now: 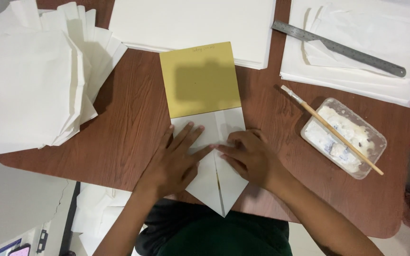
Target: The person applies glue to the edges of a white paper sheet using a brush and then folds the paper over a yellow sheet to adhere them together.
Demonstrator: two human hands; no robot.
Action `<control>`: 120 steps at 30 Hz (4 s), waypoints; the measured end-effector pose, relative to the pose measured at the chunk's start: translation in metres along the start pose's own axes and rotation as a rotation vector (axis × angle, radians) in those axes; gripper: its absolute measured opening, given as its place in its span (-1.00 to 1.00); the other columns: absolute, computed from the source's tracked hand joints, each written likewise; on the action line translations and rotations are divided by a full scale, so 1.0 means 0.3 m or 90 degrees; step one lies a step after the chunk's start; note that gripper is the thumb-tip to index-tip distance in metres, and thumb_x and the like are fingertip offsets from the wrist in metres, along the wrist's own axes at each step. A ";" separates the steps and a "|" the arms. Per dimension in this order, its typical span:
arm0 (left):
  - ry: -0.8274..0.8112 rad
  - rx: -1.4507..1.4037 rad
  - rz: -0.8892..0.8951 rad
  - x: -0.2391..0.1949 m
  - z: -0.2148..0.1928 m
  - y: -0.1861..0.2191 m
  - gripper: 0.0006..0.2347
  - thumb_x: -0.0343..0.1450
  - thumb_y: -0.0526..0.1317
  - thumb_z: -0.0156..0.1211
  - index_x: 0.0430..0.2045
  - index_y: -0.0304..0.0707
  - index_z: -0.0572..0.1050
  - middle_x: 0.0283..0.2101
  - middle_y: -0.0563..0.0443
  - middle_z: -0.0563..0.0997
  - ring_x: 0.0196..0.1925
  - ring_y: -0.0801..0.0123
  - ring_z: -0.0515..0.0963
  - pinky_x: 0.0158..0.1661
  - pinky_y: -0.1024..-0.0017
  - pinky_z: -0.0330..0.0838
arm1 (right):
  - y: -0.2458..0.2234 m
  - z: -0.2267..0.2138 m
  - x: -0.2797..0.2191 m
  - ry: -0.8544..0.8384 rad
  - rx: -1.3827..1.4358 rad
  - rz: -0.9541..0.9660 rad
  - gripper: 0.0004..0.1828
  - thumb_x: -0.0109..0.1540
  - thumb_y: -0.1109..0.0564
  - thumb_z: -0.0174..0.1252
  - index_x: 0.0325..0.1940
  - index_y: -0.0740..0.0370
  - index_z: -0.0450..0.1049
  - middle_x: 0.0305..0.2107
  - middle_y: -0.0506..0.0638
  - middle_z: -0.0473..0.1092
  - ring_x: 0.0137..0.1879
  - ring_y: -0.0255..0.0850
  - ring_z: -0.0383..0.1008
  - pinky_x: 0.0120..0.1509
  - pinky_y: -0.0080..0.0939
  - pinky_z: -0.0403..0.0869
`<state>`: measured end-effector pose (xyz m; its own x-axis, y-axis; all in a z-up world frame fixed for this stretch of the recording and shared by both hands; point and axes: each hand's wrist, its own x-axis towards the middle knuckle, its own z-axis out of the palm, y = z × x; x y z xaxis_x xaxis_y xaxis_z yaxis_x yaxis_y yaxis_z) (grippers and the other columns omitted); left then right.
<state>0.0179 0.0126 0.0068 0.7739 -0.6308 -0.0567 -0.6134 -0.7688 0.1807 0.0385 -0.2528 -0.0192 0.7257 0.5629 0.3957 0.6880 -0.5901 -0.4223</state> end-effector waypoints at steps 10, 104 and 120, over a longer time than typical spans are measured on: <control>0.225 -0.045 0.005 -0.044 0.066 0.030 -0.78 0.49 -0.04 0.13 -0.01 0.10 0.53 0.27 -0.05 0.44 0.35 -0.02 0.35 0.33 -0.16 0.01 | 0.013 -0.036 0.025 -0.014 -0.031 0.087 -0.81 0.27 -0.03 0.27 -0.06 -0.06 0.65 -0.13 -0.08 0.44 -0.06 -0.14 0.49 0.29 0.07 0.33; 0.376 -0.229 -0.211 -0.075 0.057 0.286 -0.91 0.47 -0.17 0.26 -0.42 -0.09 0.58 -0.12 -0.04 0.57 -0.04 0.12 0.53 -0.02 0.17 0.28 | -0.309 -0.025 -0.103 0.058 0.001 0.298 -0.88 0.26 -0.01 0.26 -0.31 0.01 0.59 -0.38 -0.18 0.40 -0.18 -0.26 0.42 0.27 -0.05 0.06; 0.326 -0.275 -0.185 -0.065 0.083 0.208 -0.71 0.39 -0.05 0.43 -0.41 -0.25 0.45 -0.11 -0.10 0.45 -0.12 0.09 0.48 -0.23 0.26 0.41 | -0.302 0.003 -0.114 0.073 -0.052 0.295 -0.81 0.28 -0.08 0.24 -0.25 0.02 0.45 -0.32 -0.20 0.40 -0.13 -0.23 0.43 0.26 -0.04 0.10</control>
<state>-0.0393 -0.0258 -0.0052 0.9374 -0.1983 0.2862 -0.3374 -0.7204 0.6059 -0.0488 -0.2181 0.0047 0.9487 0.1651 0.2698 0.2866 -0.8095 -0.5124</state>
